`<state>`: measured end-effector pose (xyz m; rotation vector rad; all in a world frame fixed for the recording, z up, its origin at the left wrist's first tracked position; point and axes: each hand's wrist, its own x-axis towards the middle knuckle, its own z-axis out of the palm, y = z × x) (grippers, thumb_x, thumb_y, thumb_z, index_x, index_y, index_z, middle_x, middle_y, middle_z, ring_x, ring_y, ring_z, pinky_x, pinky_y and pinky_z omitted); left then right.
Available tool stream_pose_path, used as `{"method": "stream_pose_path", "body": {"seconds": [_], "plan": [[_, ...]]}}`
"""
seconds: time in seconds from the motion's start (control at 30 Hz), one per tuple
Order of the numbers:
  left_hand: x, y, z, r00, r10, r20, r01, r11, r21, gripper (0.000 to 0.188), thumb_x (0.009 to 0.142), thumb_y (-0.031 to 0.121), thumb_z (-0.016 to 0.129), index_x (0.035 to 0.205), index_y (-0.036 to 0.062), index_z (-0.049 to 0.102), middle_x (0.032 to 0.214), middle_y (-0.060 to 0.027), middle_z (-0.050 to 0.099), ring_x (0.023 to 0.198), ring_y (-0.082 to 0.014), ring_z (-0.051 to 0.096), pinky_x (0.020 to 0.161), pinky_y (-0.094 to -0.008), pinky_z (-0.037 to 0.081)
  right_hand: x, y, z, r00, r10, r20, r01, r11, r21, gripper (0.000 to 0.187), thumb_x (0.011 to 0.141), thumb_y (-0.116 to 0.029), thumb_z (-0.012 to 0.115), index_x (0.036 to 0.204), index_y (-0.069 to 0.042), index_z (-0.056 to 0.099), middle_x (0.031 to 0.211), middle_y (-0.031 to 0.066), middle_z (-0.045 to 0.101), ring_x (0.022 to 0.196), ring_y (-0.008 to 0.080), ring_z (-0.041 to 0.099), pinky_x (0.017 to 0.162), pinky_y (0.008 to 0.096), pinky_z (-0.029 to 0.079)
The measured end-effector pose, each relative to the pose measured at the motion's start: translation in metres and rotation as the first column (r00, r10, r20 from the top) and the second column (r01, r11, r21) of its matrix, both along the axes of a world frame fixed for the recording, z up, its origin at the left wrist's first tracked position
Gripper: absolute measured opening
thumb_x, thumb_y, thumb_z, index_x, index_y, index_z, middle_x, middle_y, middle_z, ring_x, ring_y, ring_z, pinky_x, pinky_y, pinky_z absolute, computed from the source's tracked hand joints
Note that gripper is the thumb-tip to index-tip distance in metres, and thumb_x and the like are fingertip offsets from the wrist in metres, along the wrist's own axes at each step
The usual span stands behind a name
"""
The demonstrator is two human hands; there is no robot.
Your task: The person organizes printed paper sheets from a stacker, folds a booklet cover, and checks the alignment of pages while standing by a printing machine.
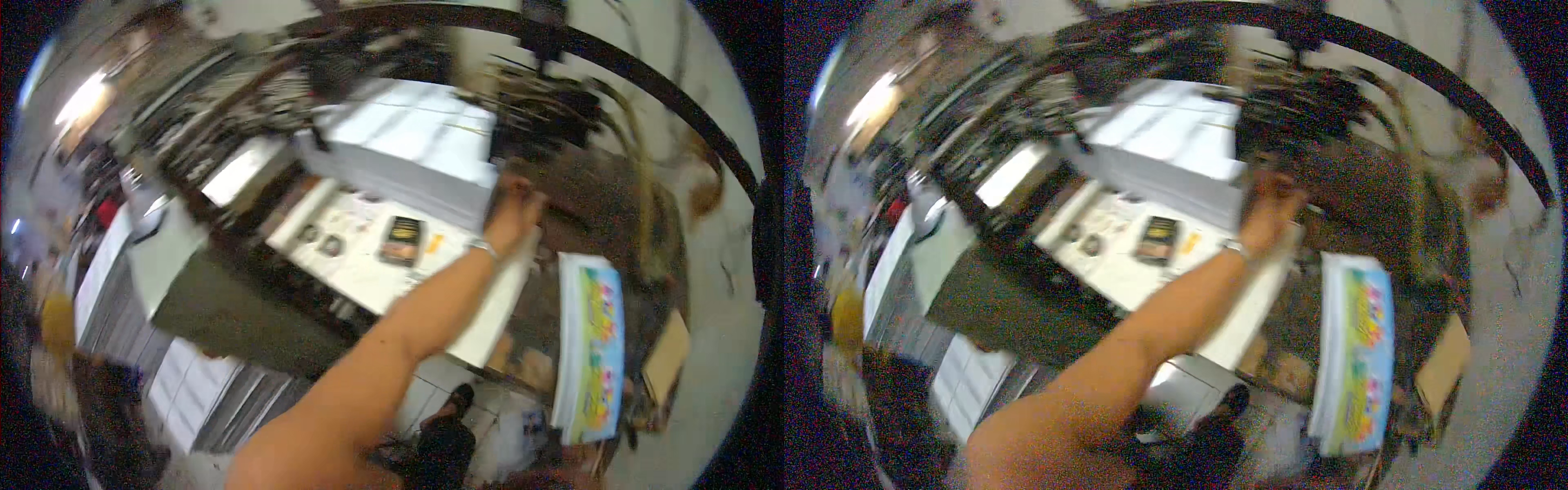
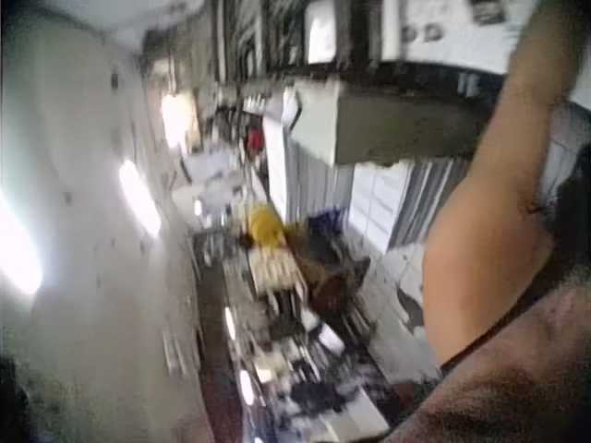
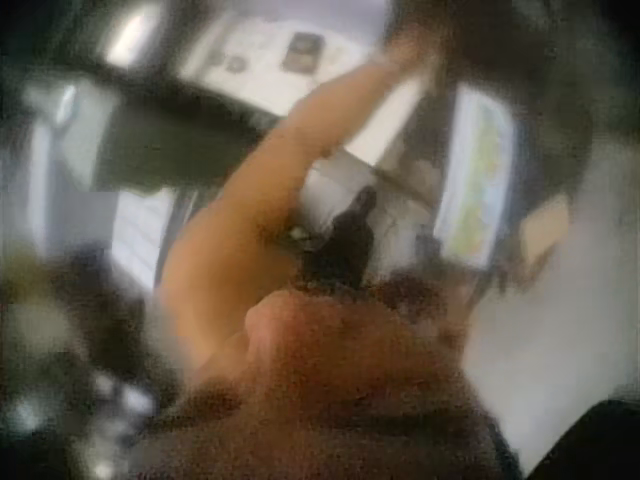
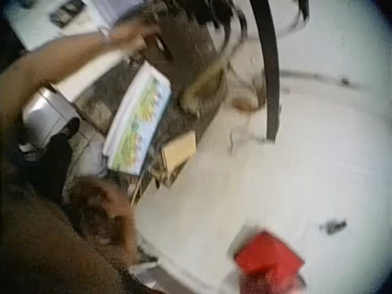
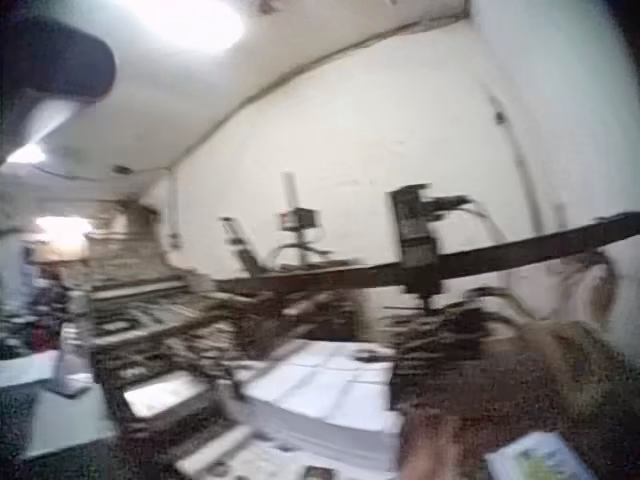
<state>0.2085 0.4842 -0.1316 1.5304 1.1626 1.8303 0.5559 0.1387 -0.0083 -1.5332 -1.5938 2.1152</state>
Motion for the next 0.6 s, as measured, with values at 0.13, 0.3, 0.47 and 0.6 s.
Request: {"method": "stream_pose_path", "body": {"seconds": [0.13, 0.3, 0.47, 0.6], "plan": [[-0.021, -0.015, 0.015, 0.976, 0.169, -0.136, -0.160, 0.984, 0.078, 0.065, 0.095, 0.019, 0.068, 0.142, 0.0057, 0.024, 0.107, -0.0109, 0.053, 0.100, -0.0233, 0.054, 0.095, -0.0385, 0.044, -0.029, 0.071, 0.079, 0.980, -0.010, 0.200, -0.122, 0.761, 0.638, 0.052, 0.059, -0.020, 0.082, 0.106, 0.000, 0.073, 0.099, 0.0106, 0.074, 0.094, 0.0205, 0.070, 0.089, 0.0354, 0.053], [-0.022, -0.018, 0.030, 0.997, 0.065, -0.043, -0.065, 0.998, 0.000, 0.091, 0.092, 0.014, 0.071, 0.155, 0.0029, 0.008, 0.104, -0.0084, 0.056, 0.095, -0.0189, 0.055, 0.089, -0.0339, 0.047, -0.086, 0.200, 0.092, 0.940, -0.070, -0.334, 0.337, 0.345, 0.876, 0.029, 0.094, -0.015, 0.063, 0.119, 0.000, 0.066, 0.097, 0.0072, 0.069, 0.082, 0.0110, 0.062, 0.074, 0.0268, 0.051], [-0.007, -0.029, 0.045, 0.998, 0.061, -0.004, -0.061, 0.998, -0.029, 0.093, 0.090, 0.007, 0.070, 0.158, 0.0066, 0.006, 0.104, -0.0059, 0.054, 0.091, -0.0160, 0.051, 0.087, -0.0300, 0.045, -0.141, 0.332, 0.049, 0.796, -0.174, -0.580, 0.605, 0.242, 0.758, 0.031, 0.096, -0.024, 0.063, 0.112, 0.002, 0.067, 0.087, 0.0075, 0.071, 0.072, 0.0128, 0.063, 0.066, 0.0283, 0.051], [-0.009, -0.029, 0.043, 0.996, -0.011, 0.088, 0.011, 1.000, -0.005, 0.097, 0.089, 0.004, 0.070, 0.159, 0.0076, 0.002, 0.102, -0.0053, 0.053, 0.090, -0.0143, 0.048, 0.086, -0.0275, 0.044, -0.188, 0.391, 0.043, 0.720, -0.351, -0.599, 0.668, 0.117, 0.734, 0.044, 0.103, -0.041, 0.051, 0.092, -0.001, 0.066, 0.081, 0.0162, 0.064, 0.077, 0.0264, 0.060, 0.075, 0.0448, 0.044]]}}
